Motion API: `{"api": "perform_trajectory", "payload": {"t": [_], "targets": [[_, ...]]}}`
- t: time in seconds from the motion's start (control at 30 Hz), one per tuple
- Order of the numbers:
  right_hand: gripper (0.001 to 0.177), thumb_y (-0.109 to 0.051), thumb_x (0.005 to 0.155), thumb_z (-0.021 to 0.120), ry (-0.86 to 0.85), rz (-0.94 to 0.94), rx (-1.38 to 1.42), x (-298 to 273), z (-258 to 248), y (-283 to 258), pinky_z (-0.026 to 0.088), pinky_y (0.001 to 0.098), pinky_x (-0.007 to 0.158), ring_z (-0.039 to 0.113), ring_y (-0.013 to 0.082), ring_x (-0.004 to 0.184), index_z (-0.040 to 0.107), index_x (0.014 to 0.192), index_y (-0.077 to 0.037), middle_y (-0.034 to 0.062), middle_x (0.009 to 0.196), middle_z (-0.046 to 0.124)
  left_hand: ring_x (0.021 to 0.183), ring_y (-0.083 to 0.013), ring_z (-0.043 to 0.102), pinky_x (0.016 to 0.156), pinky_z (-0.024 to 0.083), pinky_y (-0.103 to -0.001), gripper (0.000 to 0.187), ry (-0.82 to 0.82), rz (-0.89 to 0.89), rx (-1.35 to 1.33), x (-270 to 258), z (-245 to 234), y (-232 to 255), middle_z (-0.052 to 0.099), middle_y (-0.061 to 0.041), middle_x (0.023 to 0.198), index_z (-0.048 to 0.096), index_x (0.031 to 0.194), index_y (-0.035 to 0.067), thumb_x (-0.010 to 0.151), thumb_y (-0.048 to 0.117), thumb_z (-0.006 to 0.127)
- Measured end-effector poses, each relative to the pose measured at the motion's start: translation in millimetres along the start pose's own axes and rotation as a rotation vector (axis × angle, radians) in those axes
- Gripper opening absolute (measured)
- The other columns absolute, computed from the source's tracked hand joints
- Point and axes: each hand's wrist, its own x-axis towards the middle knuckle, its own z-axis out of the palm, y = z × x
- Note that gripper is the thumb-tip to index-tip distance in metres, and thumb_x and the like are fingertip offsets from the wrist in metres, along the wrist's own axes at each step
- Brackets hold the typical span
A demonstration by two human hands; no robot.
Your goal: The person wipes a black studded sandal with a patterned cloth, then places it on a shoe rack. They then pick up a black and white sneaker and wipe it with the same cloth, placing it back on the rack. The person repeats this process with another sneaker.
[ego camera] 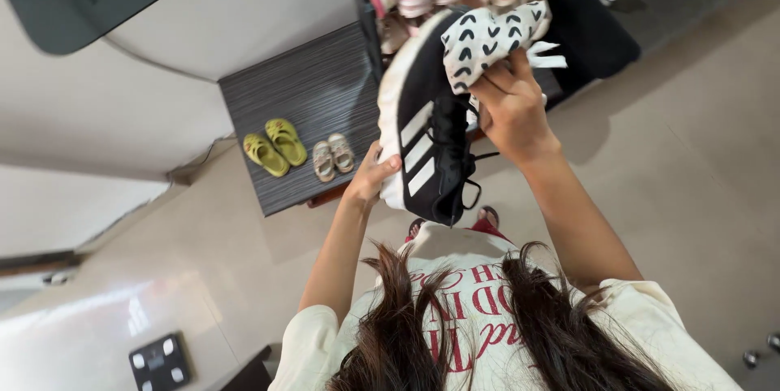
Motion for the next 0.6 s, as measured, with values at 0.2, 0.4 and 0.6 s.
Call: {"api": "perform_trajectory", "payload": {"t": [0.2,0.4,0.6], "targets": [[0.039,0.011,0.082,0.053,-0.008,0.678,0.348,-73,-24,46,0.052,0.0278,0.079,0.067,0.0221,0.088,0.066,0.117,0.003,0.0132,0.114,0.068,0.139,-0.0338,0.05,0.118,0.04,-0.045,0.122,-0.384,0.126,-0.23,3,61,26,0.05,-0.02,0.151,0.029,0.16,-0.004,0.069,0.045,0.095],[0.023,0.002,0.1,0.064,0.515,0.69,0.654,-138,-117,61,0.051,0.0249,0.098,0.061,0.008,0.106,0.063,0.124,0.004,0.0026,0.114,0.067,0.13,-0.0309,0.055,0.108,0.046,-0.043,0.103,-0.154,-0.094,0.059,36,170,32,0.054,-0.019,0.143,0.035,0.154,0.002,0.073,0.047,0.08],[0.04,-0.018,0.097,0.07,0.752,0.359,-0.029,-247,-263,63,0.05,0.0356,0.101,0.064,0.0208,0.112,0.065,0.132,0.0,0.0098,0.13,0.066,0.119,-0.0231,0.058,0.101,0.045,-0.035,0.076,-0.151,0.006,0.349,52,272,-25,0.061,-0.017,0.133,0.048,0.145,-0.005,0.096,0.052,0.06]]}}
